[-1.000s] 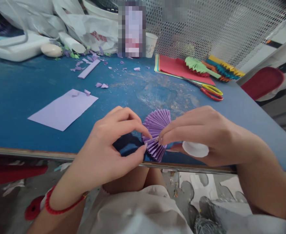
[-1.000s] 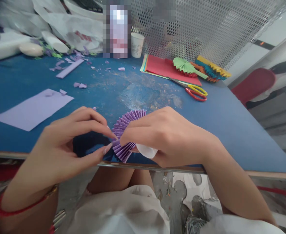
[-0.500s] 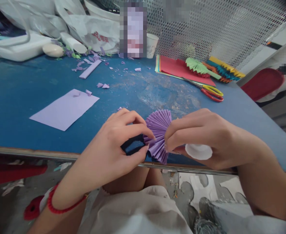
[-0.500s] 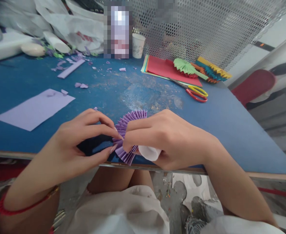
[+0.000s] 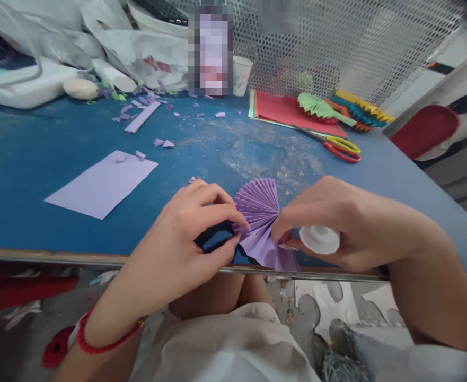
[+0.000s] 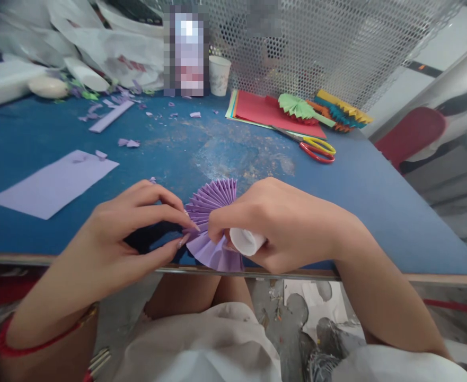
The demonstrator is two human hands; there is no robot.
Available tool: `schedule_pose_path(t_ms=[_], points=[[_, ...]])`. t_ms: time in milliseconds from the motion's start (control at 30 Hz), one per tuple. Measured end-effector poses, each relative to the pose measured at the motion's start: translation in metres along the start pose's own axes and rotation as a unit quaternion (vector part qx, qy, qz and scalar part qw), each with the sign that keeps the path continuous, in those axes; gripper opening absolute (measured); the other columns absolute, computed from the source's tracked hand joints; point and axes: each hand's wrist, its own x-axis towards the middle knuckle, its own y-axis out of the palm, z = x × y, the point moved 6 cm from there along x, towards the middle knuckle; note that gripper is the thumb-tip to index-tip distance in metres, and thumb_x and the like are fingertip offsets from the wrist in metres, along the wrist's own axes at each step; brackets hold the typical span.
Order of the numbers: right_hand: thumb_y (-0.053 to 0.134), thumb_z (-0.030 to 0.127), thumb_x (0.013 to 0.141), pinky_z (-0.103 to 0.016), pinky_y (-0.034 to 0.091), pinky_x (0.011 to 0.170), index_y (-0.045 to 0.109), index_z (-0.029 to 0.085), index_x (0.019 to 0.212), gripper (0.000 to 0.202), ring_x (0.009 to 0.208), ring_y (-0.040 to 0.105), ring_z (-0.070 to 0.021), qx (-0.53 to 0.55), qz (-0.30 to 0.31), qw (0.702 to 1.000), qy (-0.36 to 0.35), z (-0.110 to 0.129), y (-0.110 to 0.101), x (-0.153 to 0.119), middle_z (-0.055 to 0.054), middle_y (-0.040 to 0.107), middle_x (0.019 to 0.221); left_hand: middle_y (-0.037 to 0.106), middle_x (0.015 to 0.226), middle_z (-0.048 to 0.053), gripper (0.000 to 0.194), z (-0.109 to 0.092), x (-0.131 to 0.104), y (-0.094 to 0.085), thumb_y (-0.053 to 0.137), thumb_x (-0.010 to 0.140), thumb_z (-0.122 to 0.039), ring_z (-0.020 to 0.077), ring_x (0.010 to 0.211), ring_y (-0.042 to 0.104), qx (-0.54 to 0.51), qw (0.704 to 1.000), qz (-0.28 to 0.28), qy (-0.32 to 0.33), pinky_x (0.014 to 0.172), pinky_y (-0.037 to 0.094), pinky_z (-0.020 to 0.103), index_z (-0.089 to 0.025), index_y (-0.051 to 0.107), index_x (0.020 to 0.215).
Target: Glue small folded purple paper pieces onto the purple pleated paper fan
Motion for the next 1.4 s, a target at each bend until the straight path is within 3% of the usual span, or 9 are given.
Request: schedule_pose_path(t_ms=[400,567,667,800,933,1067,1167,1267,1400], points=[[0.058,0.007,0.083,-0.024,0.032,0.058,0.067,0.02,0.096,0.02,0.061,0.055,-0.0109,-0.019,0.014,1.0,0.018,-0.004,0.001,-0.003,0.001,0.067,0.071,0.066,0.097,0.001,0.017,0.0,0.002,0.0,0.063,0.089,-0.013,0.0185,0.095,0.058,-0.02,1.0,0.011,-0.004,0.093,0.045,0.038,-0.025,0.074,0.089],[0.059,0.006,0.082,-0.024,0.034,0.06,0.067,0.021,0.1,0.024,0.062,0.055,-0.0099,-0.021,-0.042,0.999,-0.001,-0.002,-0.002,-0.004,0.003,0.068,0.075,0.068,0.1,0.001,0.015,-0.004,-0.003,-0.003,0.062,0.093,-0.018,0.0175,0.097,0.06,-0.018,1.0,0.005,-0.004,0.097,0.047,0.037,-0.026,0.074,0.092],[0.058,0.006,0.083,-0.025,0.035,0.062,0.067,0.02,0.1,0.024,0.064,0.057,-0.0104,-0.06,-0.081,0.995,0.003,-0.001,-0.003,-0.003,0.002,0.07,0.079,0.07,0.102,0.003,0.013,0.0,-0.008,-0.018,0.062,0.095,-0.022,0.0179,0.099,0.063,0.0,1.0,-0.018,-0.001,0.094,0.05,0.034,-0.025,0.074,0.098],[0.057,0.007,0.085,-0.026,0.036,0.063,0.066,0.019,0.099,0.022,0.066,0.058,-0.0112,-0.106,-0.118,0.987,0.001,-0.001,-0.005,-0.002,0.0,0.073,0.082,0.074,0.102,0.004,0.013,0.021,-0.005,-0.058,0.063,0.094,-0.03,0.0199,0.097,0.067,0.069,0.995,-0.061,-0.045,0.09,0.051,0.033,-0.024,0.074,0.098],[0.057,0.006,0.083,-0.024,0.034,0.06,0.066,0.019,0.096,0.021,0.062,0.058,-0.0104,-0.132,-0.156,0.979,-0.011,-0.004,-0.01,-0.002,0.0,0.074,0.08,0.073,0.118,0.004,0.031,0.032,0.012,-0.069,0.061,0.094,-0.043,0.0237,0.11,0.066,0.141,0.988,0.055,-0.036,0.099,0.05,0.037,-0.026,0.072,0.117],[0.056,0.006,0.08,-0.024,0.033,0.06,0.067,0.019,0.095,0.023,0.062,0.059,-0.0107,-0.149,-0.163,0.975,-0.025,-0.006,-0.01,-0.001,0.0,0.075,0.081,0.069,0.128,0.007,0.035,0.04,0.026,-0.057,0.055,0.095,-0.031,0.0277,0.118,0.064,0.245,0.959,0.137,-0.028,0.103,0.049,0.042,-0.022,0.068,0.126],[0.056,0.006,0.079,-0.024,0.032,0.059,0.067,0.019,0.094,0.022,0.061,0.058,-0.0107,-0.162,-0.168,0.972,-0.035,-0.008,-0.009,0.0,0.002,0.075,0.079,0.072,0.115,0.009,0.026,0.048,0.03,-0.048,0.053,0.094,-0.024,0.0284,0.111,0.067,0.302,0.94,0.157,-0.031,0.102,0.049,0.044,-0.019,0.071,0.111],[0.057,0.007,0.08,-0.024,0.031,0.058,0.066,0.019,0.094,0.021,0.059,0.057,-0.0107,-0.168,-0.165,0.971,-0.039,-0.009,-0.006,0.001,0.002,0.074,0.078,0.073,0.098,0.006,0.019,0.054,0.03,-0.047,0.05,0.094,-0.02,0.0246,0.098,0.068,0.294,0.944,0.145,-0.032,0.102,0.048,0.041,-0.02,0.069,0.092],[0.058,0.008,0.081,-0.025,0.03,0.058,0.067,0.019,0.094,0.02,0.058,0.055,-0.0107,-0.175,-0.164,0.97,-0.044,-0.009,-0.004,0.001,0.002,0.073,0.075,0.071,0.091,0.004,0.015,0.055,0.028,-0.053,0.053,0.092,-0.021,0.0214,0.087,0.067,0.275,0.954,0.119,-0.03,0.097,0.048,0.038,-0.02,0.067,0.087]])
